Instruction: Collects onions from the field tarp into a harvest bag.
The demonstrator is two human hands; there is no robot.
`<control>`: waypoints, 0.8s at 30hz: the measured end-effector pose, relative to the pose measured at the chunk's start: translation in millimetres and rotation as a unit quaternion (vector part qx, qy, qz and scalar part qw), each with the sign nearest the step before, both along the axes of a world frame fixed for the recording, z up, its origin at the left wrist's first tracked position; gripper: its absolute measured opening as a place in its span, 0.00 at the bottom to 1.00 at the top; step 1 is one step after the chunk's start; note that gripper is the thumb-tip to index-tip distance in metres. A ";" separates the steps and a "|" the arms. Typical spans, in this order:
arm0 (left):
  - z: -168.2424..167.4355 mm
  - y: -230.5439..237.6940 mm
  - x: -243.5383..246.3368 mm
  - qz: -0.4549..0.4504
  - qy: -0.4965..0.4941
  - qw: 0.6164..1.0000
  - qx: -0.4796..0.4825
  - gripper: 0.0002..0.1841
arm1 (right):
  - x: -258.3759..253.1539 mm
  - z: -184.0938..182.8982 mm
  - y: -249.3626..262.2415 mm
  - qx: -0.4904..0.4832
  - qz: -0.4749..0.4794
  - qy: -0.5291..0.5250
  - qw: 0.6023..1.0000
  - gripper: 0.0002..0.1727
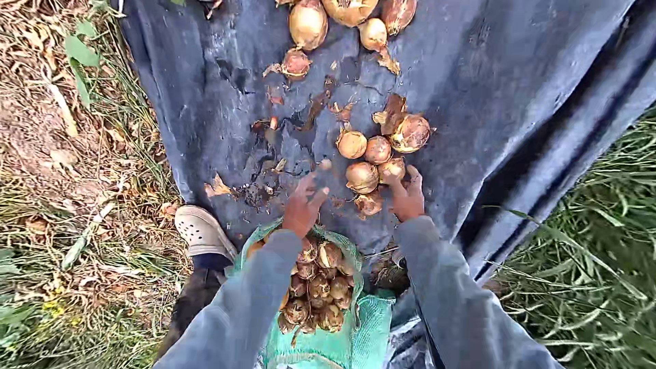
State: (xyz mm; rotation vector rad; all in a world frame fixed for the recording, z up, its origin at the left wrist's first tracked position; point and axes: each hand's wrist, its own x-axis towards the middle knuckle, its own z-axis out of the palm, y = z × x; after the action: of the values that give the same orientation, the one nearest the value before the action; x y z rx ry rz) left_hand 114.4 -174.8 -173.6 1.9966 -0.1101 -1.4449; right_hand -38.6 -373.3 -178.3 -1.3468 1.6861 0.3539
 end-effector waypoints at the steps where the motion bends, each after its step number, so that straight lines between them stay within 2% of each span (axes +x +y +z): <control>1: -8.1 -23.5 7.9 0.041 0.013 0.999 -0.022 0.31 | 5.9 -8.2 -6.7 0.012 -0.029 -0.004 1.000 0.52; 3: -19.0 -68.1 19.3 0.114 0.084 0.989 -0.031 0.33 | 20.5 -17.3 -14.3 0.033 -0.047 -0.004 0.998 0.52; 5: -31.0 -101.6 19.7 0.137 0.129 0.982 -0.007 0.35 | 37.1 -21.4 -19.1 0.041 -0.047 0.010 0.998 0.53; 7: -44.4 -120.1 8.5 0.152 0.116 0.982 -0.002 0.36 | 52.1 -23.4 -21.1 0.047 -0.053 0.025 0.997 0.53; 10: -46.1 -121.2 -10.6 0.208 0.082 0.974 -0.017 0.34 | 64.2 -17.3 -19.2 0.049 -0.019 0.042 0.998 0.46; 12: -25.1 -109.5 -18.8 0.248 0.103 0.963 0.011 0.34 | 59.5 -3.8 -17.8 0.067 0.019 0.031 0.997 0.41; 14: 19.9 -76.1 -32.7 0.263 0.129 0.956 0.017 0.34 | 39.5 22.1 4.9 0.071 0.048 0.013 0.996 0.40; 17: 96.4 17.6 -68.7 0.278 0.147 0.948 0.054 0.35 | -10.0 92.3 84.2 0.119 0.106 -0.002 0.987 0.45; 18: 116.4 58.2 -79.5 0.255 0.157 0.949 0.100 0.35 | -30.9 111.5 107.4 0.185 0.151 0.013 0.971 0.46; 20: 144.4 134.6 -85.3 0.097 0.210 0.949 0.216 0.29 | -57.0 132.1 126.7 0.302 0.279 0.068 0.909 0.42; 21: 148.3 157.7 -81.5 0.003 0.225 0.943 0.247 0.24 | -57.6 132.1 124.1 0.290 0.330 0.090 0.894 0.38; 22: 146.4 165.9 -76.1 -0.064 0.219 0.941 0.250 0.22 | -52.8 124.0 115.4 0.239 0.360 0.097 0.896 0.37; 24: 130.4 148.2 -63.3 -0.131 0.125 0.965 0.190 0.23 | -28.7 94.1 94.6 0.124 0.374 0.077 0.916 0.37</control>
State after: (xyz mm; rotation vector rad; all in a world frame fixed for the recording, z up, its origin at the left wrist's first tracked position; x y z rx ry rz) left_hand 51.1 -26.6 -43.2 2.1358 0.0171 -2.0023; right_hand -67.3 -278.7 -84.1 -1.7587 1.1232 1.0990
